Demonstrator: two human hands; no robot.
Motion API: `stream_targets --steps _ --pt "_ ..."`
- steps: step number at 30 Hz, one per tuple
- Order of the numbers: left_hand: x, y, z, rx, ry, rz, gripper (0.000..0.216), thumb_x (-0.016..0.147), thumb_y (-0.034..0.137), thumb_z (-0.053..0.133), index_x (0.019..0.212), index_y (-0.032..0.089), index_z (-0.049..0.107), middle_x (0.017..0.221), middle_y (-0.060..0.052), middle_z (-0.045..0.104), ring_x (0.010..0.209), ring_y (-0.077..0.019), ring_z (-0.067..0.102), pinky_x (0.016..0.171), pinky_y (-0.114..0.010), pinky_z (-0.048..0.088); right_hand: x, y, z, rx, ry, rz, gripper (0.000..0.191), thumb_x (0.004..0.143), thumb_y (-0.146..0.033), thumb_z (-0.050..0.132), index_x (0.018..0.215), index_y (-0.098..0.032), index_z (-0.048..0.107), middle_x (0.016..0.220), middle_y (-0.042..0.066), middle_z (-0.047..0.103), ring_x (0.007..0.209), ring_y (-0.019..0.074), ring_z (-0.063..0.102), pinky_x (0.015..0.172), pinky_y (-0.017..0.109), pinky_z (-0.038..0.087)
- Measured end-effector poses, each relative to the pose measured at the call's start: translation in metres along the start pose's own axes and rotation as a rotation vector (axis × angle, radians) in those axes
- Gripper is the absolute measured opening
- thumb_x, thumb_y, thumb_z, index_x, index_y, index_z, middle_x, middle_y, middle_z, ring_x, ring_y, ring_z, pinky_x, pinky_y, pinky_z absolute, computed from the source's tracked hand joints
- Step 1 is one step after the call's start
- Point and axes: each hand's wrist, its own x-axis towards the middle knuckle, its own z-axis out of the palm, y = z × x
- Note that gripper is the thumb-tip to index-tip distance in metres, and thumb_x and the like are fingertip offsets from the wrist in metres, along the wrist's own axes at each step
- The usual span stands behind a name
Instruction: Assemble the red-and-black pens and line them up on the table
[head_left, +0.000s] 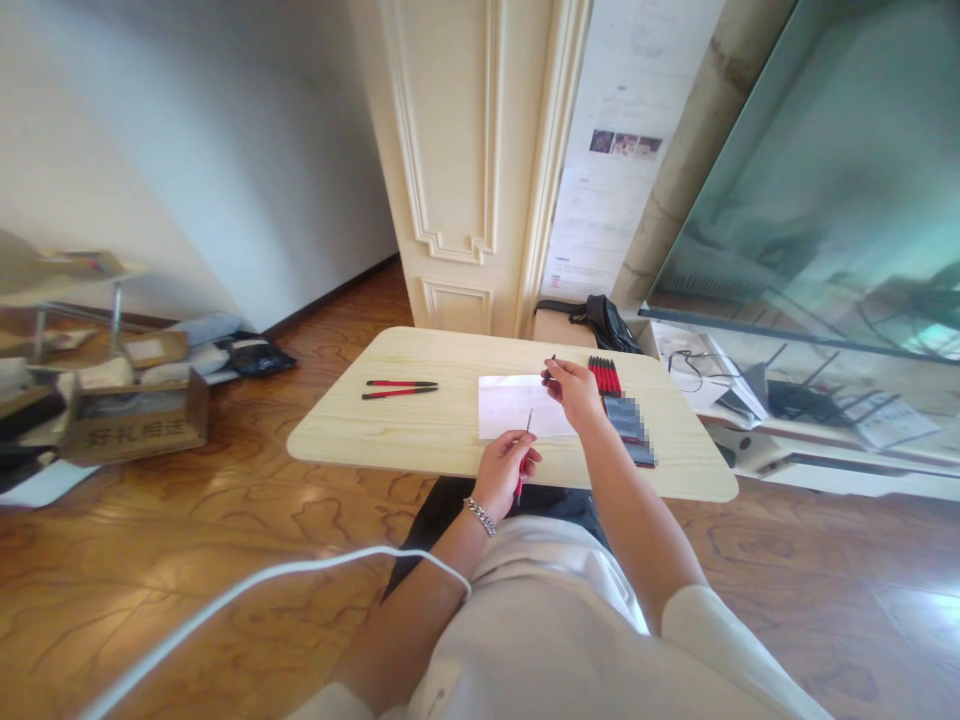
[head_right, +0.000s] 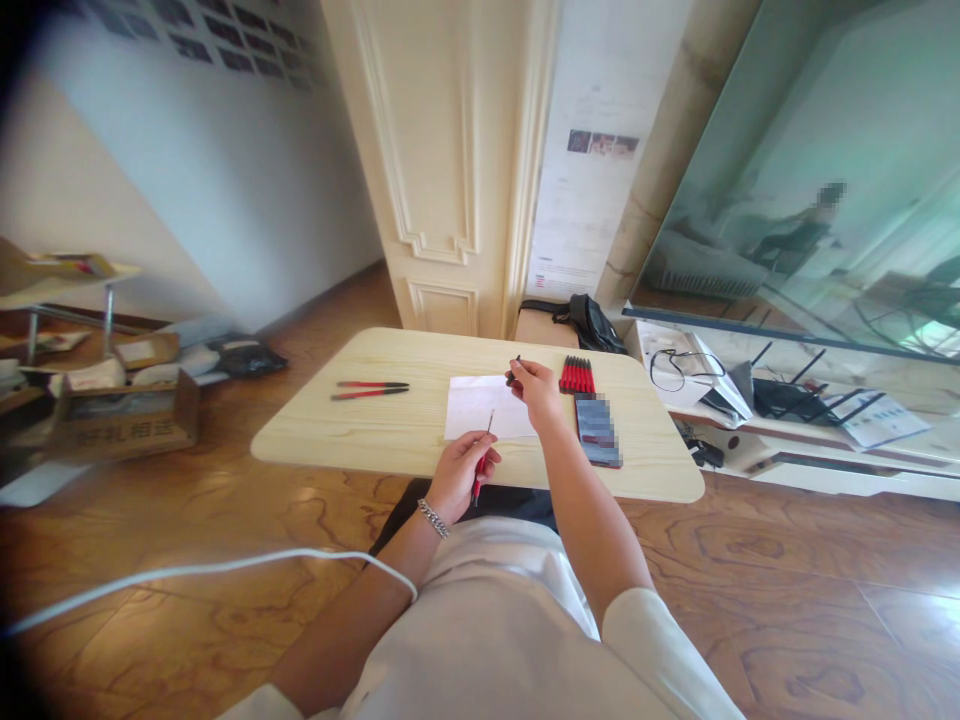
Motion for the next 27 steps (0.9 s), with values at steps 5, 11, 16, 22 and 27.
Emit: stream_targets --steps 5,11,16,22,27 --pt "-0.001 0.000 -0.004 -0.032 0.062 0.022 0.033 0.069 0.043 0.069 0.085 0.015 0.060 0.061 -0.001 0.061 0.044 -0.0065 0.049 0.040 -0.017 0.026 0.011 0.016 0.011 -0.695 -0.079 -0.035 0.029 0.073 -0.042 0.064 0.086 -0.016 0.068 0.072 0.005 0.068 0.066 0.0161 0.060 0.062 0.025 0.041" --pt "0.002 0.000 -0.007 -0.078 0.057 0.031 0.034 0.070 0.042 0.069 0.085 0.014 0.059 0.059 -0.001 0.059 0.044 -0.0061 0.048 0.040 -0.017 0.026 -0.008 0.038 0.037 -1.184 -0.096 -0.047 0.020 0.078 -0.034 0.061 0.087 -0.018 0.068 0.090 0.012 0.070 0.086 0.0222 0.063 0.074 0.028 0.041" --pt "0.004 0.003 -0.008 -0.092 0.074 0.043 0.032 0.071 0.040 0.069 0.085 0.014 0.059 0.059 0.000 0.059 0.045 -0.0058 0.048 0.041 -0.017 0.026 -0.013 0.028 0.031 -1.074 -0.089 -0.092 0.027 0.085 -0.039 0.053 0.083 -0.017 0.068 0.087 0.012 0.070 0.083 0.0209 0.062 0.073 0.028 0.040" --pt "0.003 0.001 -0.003 -0.082 0.061 0.032 0.032 0.071 0.041 0.069 0.085 0.014 0.060 0.060 -0.001 0.060 0.044 -0.0061 0.048 0.040 -0.018 0.026 -0.046 0.022 0.010 -0.522 -0.178 -0.110 0.039 0.086 -0.049 0.045 0.082 -0.017 0.067 0.071 0.003 0.065 0.062 0.0136 0.055 0.059 0.024 0.039" --pt "0.001 -0.005 0.002 -0.039 0.037 0.033 0.032 0.071 0.042 0.068 0.085 0.014 0.061 0.061 -0.001 0.060 0.045 -0.0065 0.049 0.040 -0.018 0.027 -0.051 0.021 0.006 -0.358 -0.192 -0.076 0.032 0.078 -0.047 0.055 0.076 -0.016 0.064 0.064 0.001 0.061 0.056 0.0122 0.051 0.054 0.023 0.037"
